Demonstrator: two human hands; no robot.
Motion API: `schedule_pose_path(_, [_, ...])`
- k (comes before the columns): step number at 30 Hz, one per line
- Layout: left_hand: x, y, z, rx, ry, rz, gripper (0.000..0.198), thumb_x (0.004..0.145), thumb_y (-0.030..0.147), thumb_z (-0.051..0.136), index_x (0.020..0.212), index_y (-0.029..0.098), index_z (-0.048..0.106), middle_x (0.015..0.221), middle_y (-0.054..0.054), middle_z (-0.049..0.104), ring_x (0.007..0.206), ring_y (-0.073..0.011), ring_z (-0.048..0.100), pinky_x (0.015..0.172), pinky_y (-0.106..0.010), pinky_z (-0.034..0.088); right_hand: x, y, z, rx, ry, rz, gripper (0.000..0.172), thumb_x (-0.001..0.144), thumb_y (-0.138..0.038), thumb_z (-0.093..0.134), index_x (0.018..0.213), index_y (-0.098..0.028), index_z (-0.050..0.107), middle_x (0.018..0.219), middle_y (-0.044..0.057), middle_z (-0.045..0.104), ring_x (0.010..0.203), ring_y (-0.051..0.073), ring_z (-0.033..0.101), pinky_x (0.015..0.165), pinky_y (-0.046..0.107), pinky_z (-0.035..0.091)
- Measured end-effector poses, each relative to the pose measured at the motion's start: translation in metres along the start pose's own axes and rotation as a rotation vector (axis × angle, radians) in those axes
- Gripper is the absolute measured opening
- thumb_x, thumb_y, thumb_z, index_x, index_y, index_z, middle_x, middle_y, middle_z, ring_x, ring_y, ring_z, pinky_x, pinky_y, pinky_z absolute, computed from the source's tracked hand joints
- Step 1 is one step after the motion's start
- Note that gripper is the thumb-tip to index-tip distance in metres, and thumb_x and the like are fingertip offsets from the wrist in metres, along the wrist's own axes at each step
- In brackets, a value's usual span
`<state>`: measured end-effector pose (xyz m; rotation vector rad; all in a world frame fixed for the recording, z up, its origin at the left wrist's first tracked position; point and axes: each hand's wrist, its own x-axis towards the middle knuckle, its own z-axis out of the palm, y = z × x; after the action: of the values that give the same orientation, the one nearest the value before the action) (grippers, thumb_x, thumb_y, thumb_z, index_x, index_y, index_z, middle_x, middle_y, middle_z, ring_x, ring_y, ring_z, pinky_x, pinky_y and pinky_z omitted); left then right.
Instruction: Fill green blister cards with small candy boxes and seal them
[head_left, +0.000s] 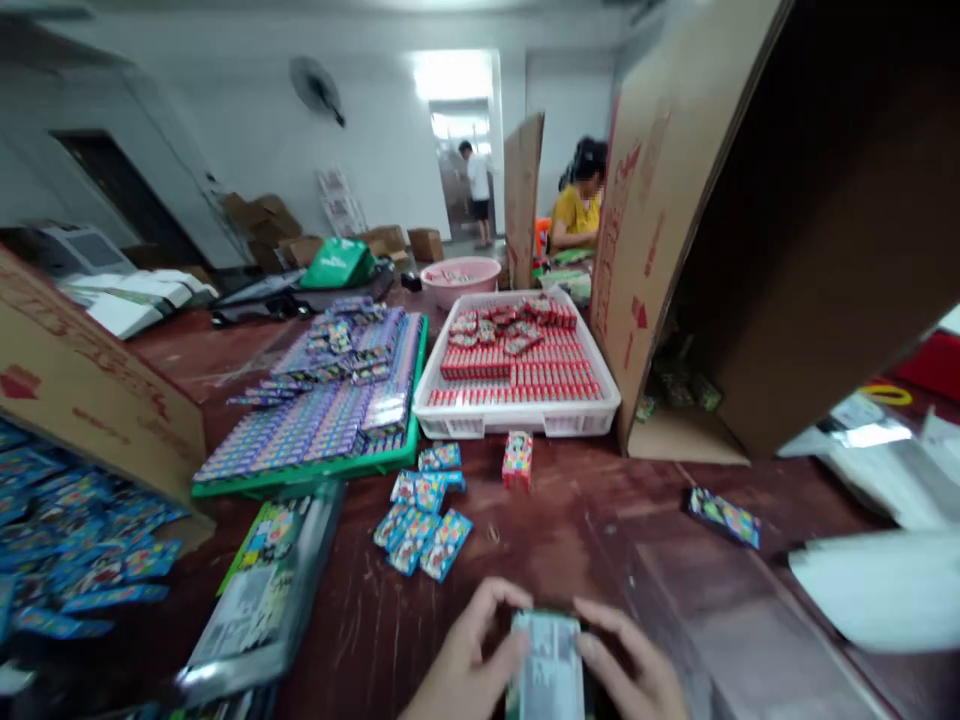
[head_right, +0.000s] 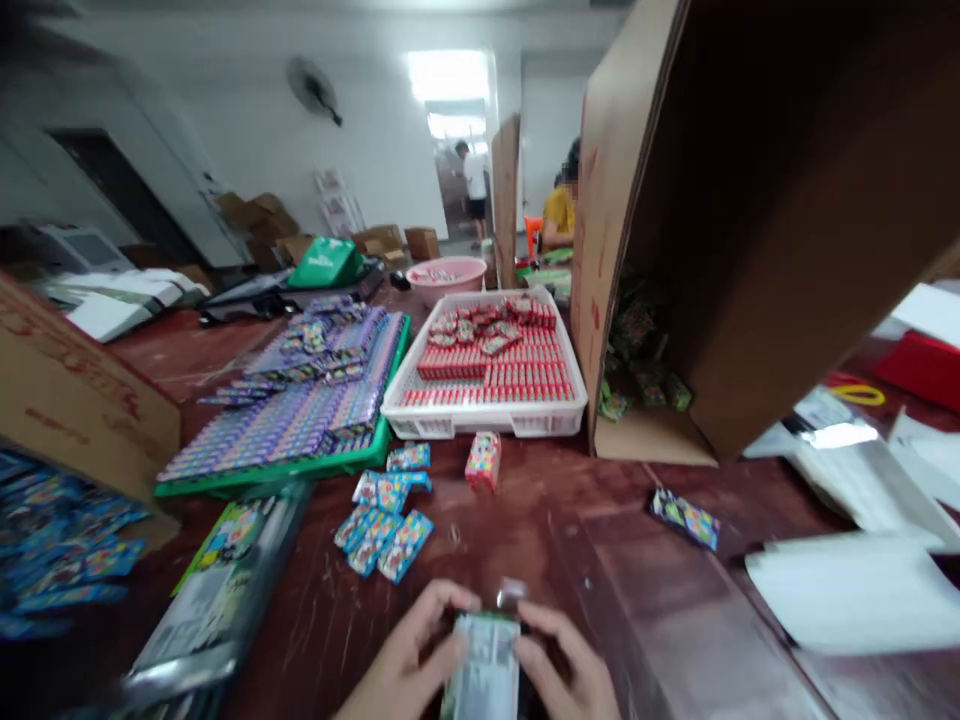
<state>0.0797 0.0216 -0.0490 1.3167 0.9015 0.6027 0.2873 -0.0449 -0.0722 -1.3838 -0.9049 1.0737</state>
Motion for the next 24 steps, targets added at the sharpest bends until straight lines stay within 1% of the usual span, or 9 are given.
schedule_pose_path(1, [-0.003,0.006,0.002,0.032,0.055,0.027,0.023,0.094,0.041,0.064,0.106,0.022,0.060,0.121,-0.009,0.065,0.116,-0.0226,0.060,0.099,-0.035,0.045,-0.002,-0.006,-0.004,-0.060,-0.086,0.004,0.036,0.084,-0.054,0.074,0.103,-0.024,0.079,0.108,0.010,0.078,0.102,0.026,0.074,0.090,0.033,0.060])
schedule_pose_path(2, [-0.004,0.011,0.004,0.042,0.081,0.043,0.019,0.094,0.038,0.064,0.101,0.021,0.061,0.130,-0.010,0.063,0.124,-0.0244,0.057,0.105,-0.038,0.042,-0.003,-0.013,-0.009,-0.103,-0.109,-0.013,0.031,0.088,-0.050,0.071,0.105,-0.025,0.079,0.112,0.009,0.077,0.106,0.025,0.072,0.095,0.035,0.058])
schedule_pose_path(4, [-0.002,0.019,0.007,0.012,0.099,0.041,0.016,0.094,0.034,0.063,0.098,0.019,0.062,0.126,-0.011,0.067,0.120,-0.0242,0.061,0.104,-0.040,0.044,-0.002,-0.021,-0.016,-0.148,-0.162,-0.090,0.024,0.090,-0.044,0.070,0.105,-0.027,0.079,0.121,0.008,0.073,0.116,0.025,0.067,0.104,0.038,0.052])
schedule_pose_path(6, [0.002,0.023,0.009,-0.036,0.122,0.018,0.015,0.092,0.031,0.066,0.099,0.018,0.061,0.115,-0.009,0.071,0.110,-0.0214,0.065,0.099,-0.038,0.048,-0.001,-0.024,-0.020,-0.160,-0.174,-0.161,0.019,0.093,-0.037,0.069,0.106,-0.028,0.078,0.123,0.007,0.072,0.119,0.023,0.065,0.107,0.040,0.050])
schedule_pose_path(10, [0.003,0.032,0.008,-0.045,0.120,-0.050,0.029,0.089,0.028,0.070,0.115,0.019,0.063,0.109,-0.007,0.074,0.103,-0.0197,0.068,0.093,-0.036,0.051,-0.002,-0.029,-0.020,-0.181,-0.169,-0.184,0.029,0.096,-0.032,0.066,0.124,-0.032,0.070,0.116,0.005,0.072,0.110,0.020,0.067,0.102,0.040,0.051])
schedule_pose_path(13, [0.003,0.043,0.005,0.072,0.033,-0.059,0.022,0.091,0.035,0.067,0.102,0.018,0.073,0.106,-0.007,0.075,0.100,-0.0203,0.068,0.093,-0.036,0.052,0.000,-0.042,-0.018,-0.203,-0.236,-0.149,0.017,0.094,-0.034,0.068,0.108,-0.029,0.077,0.112,0.005,0.073,0.107,0.020,0.067,0.097,0.038,0.052])
schedule_pose_path(15, [0.006,0.049,0.004,0.129,0.020,-0.057,0.020,0.089,0.036,0.069,0.093,0.018,0.074,0.101,-0.006,0.076,0.095,-0.0199,0.068,0.090,-0.034,0.052,0.003,-0.053,-0.016,-0.210,-0.234,-0.115,0.013,0.093,-0.035,0.069,0.094,-0.026,0.078,0.104,0.005,0.074,0.099,0.020,0.068,0.091,0.036,0.053])
schedule_pose_path(20, [0.025,0.057,0.002,0.235,0.057,-0.119,0.023,0.085,0.042,0.073,0.088,0.019,0.072,0.087,-0.003,0.076,0.083,-0.0184,0.068,0.079,-0.029,0.053,0.019,-0.061,-0.012,-0.140,-0.167,0.063,0.016,0.086,-0.035,0.073,0.088,-0.019,0.075,0.083,0.001,0.074,0.074,0.015,0.065,0.070,0.028,0.050])
schedule_pose_path(24, [0.034,0.058,-0.003,0.301,-0.053,-0.150,0.034,0.082,0.053,0.072,0.088,0.020,0.076,0.094,-0.006,0.078,0.090,-0.0241,0.071,0.085,-0.036,0.056,0.027,-0.057,-0.025,-0.051,-0.236,0.109,0.023,0.084,-0.040,0.077,0.086,-0.017,0.076,0.083,0.001,0.075,0.075,0.014,0.065,0.073,0.027,0.050])
